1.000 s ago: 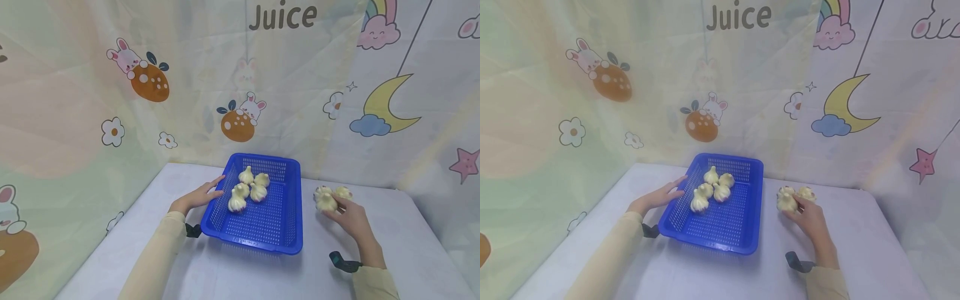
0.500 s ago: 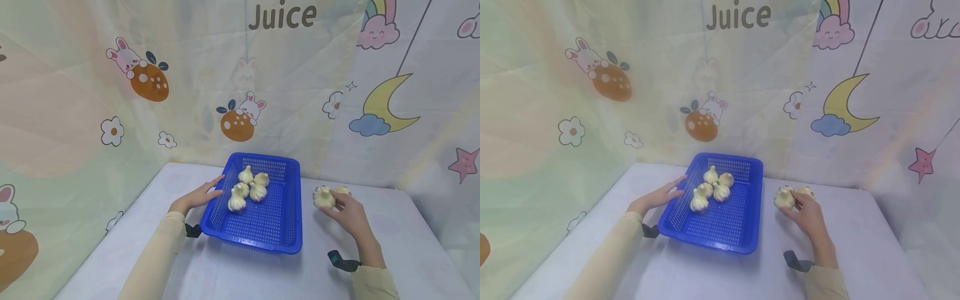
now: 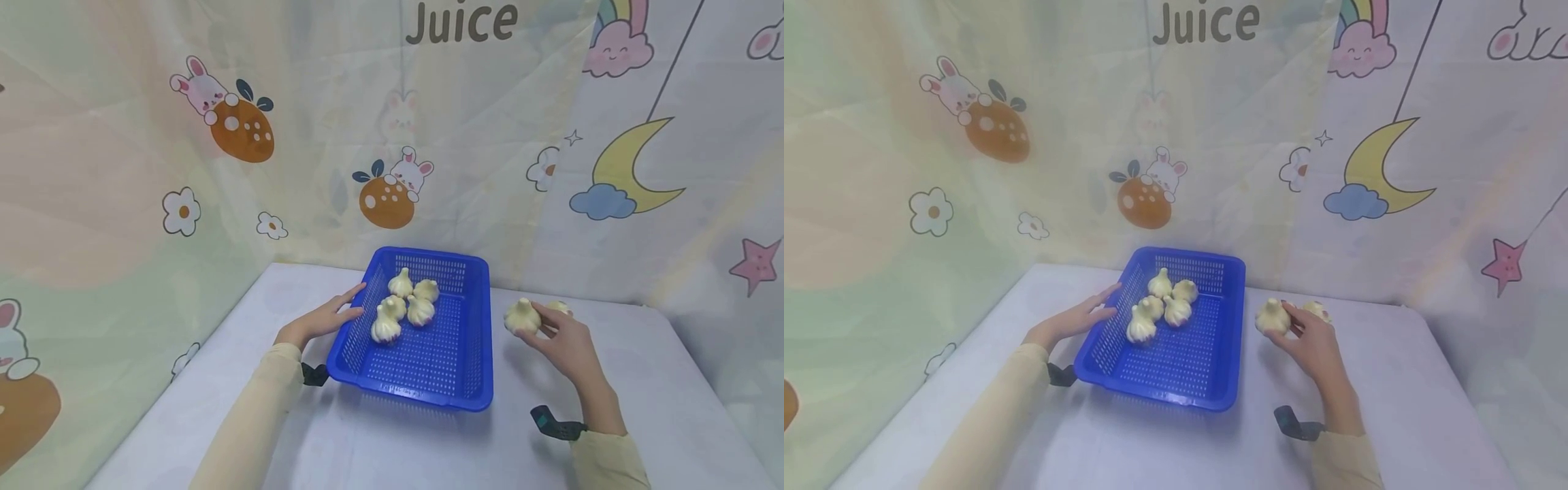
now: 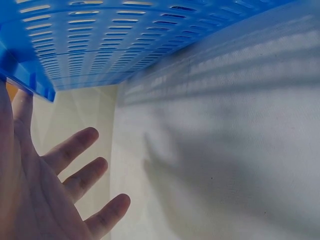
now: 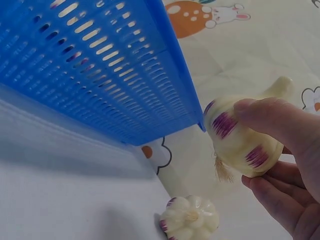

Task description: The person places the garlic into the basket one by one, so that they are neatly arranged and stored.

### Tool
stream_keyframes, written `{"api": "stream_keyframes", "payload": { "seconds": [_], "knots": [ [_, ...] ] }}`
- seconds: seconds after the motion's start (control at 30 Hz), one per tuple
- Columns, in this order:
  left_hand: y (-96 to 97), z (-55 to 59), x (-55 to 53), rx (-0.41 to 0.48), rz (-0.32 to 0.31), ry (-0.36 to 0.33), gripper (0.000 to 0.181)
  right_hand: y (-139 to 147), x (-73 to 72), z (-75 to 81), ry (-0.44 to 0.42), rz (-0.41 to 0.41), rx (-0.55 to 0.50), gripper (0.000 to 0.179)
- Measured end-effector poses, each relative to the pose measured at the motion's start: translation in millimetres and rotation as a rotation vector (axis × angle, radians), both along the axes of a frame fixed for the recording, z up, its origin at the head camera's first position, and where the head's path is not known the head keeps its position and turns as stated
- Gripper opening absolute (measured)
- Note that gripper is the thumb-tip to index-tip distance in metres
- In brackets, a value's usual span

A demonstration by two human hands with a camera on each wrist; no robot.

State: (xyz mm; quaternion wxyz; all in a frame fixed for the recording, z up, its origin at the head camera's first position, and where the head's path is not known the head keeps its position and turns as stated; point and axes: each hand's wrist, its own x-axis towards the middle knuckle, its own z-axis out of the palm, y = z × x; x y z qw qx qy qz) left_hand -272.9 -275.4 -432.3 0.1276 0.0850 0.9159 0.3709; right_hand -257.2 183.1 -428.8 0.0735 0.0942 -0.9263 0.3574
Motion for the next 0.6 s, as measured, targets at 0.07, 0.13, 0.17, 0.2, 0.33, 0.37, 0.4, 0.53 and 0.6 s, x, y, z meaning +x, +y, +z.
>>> {"api": "stream_keyframes", "payload": {
  "seconds": [0.07,0.13,0.17,0.2,0.33,0.37,0.4,0.53,0.6],
  "knots": [
    [-0.4,-1.0,-0.8,0.000,0.002,-0.001,0.060,-1.6,1.3,2.0,-0.003,-0.005,-0.002,0.082],
    [-0.5,-1.5,-0.8,-0.003,0.005,-0.005,0.060,-2.7,2.1,2.9,-0.011,-0.010,-0.004,0.083],
    [-0.5,-1.7,-0.9,-0.004,0.006,-0.006,0.060,-3.1,2.4,3.2,-0.011,-0.009,-0.005,0.083],
    [-0.6,-2.1,-1.1,-0.003,0.005,-0.006,0.060,-3.3,2.5,3.3,-0.008,-0.007,-0.005,0.082],
    [-1.0,-2.9,-1.6,-0.002,0.003,-0.004,0.059,-4.3,2.7,3.1,0.013,0.004,-0.008,0.081],
    [-1.1,-3.1,-1.7,-0.002,0.002,-0.002,0.059,-4.7,2.8,3.1,0.015,0.006,-0.009,0.080],
    [-1.2,-3.3,-1.9,0.000,0.000,-0.001,0.059,-5.2,2.8,3.3,0.017,0.007,-0.010,0.081],
    [-1.2,-2.7,-1.3,0.007,-0.002,-0.005,0.059,-8.4,3.9,5.3,0.013,0.009,-0.024,0.081],
    [-0.9,-2.3,-0.8,0.013,0.001,-0.013,0.059,-10.3,4.4,6.6,0.020,0.016,-0.033,0.080]
  ]
}}
